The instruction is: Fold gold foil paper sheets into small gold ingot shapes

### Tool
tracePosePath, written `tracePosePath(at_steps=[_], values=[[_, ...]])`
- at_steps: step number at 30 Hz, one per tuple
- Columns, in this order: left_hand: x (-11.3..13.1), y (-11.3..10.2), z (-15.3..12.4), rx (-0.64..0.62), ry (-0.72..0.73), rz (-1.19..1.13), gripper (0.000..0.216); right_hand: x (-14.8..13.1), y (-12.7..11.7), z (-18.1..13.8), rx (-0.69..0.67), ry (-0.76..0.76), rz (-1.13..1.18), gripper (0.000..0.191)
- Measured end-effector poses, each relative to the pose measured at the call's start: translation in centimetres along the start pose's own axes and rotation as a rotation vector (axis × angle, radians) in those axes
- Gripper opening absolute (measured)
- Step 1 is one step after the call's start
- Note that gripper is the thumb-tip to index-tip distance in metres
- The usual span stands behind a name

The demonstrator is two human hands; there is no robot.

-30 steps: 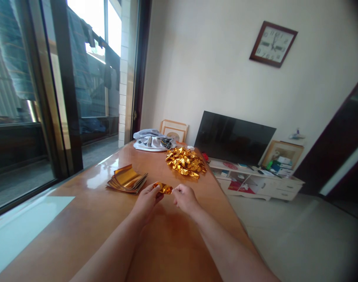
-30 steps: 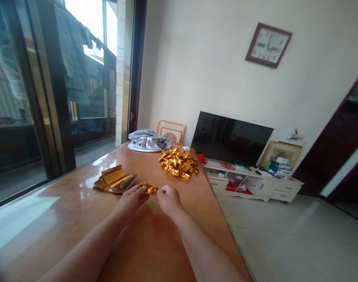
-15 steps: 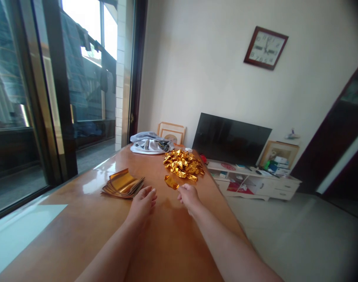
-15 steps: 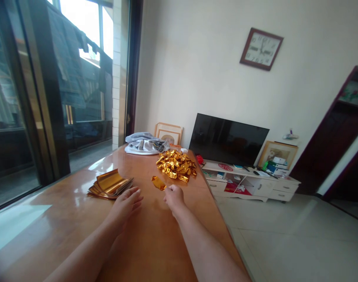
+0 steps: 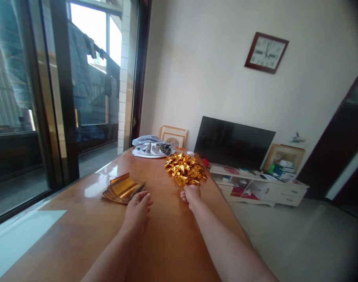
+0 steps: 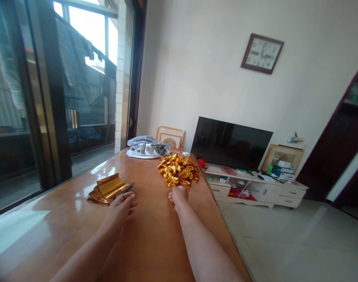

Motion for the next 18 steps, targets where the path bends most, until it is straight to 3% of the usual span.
tracePosePath(at_steps=[5,11,18], values=[[0.0,-0.3,0.0,0.019,-0.006,-0.016,0.039,-0.2,2.0,0.7,-0.091,-0.003,0.002,0.036],[0.2,-0.6,0.0,0.058,0.018,-0.030,0.040,1.0,1.9,0.6,-0.134,0.004,0.008,0.036],[-0.3,-0.7,0.6,0.085,0.008,-0.032,0.038,2.0,0.7,-0.8,-0.143,-0.043,0.049,0.012]])
Point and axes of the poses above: each hand's wrist, its own z-axis towards the middle knuckle, its own y-axis out of the palm, x = y × z, the point moved 4 cm from there along z, towards the middle knuckle, and after that the axes turned 15 degrees about z, right-handed, at the moved point
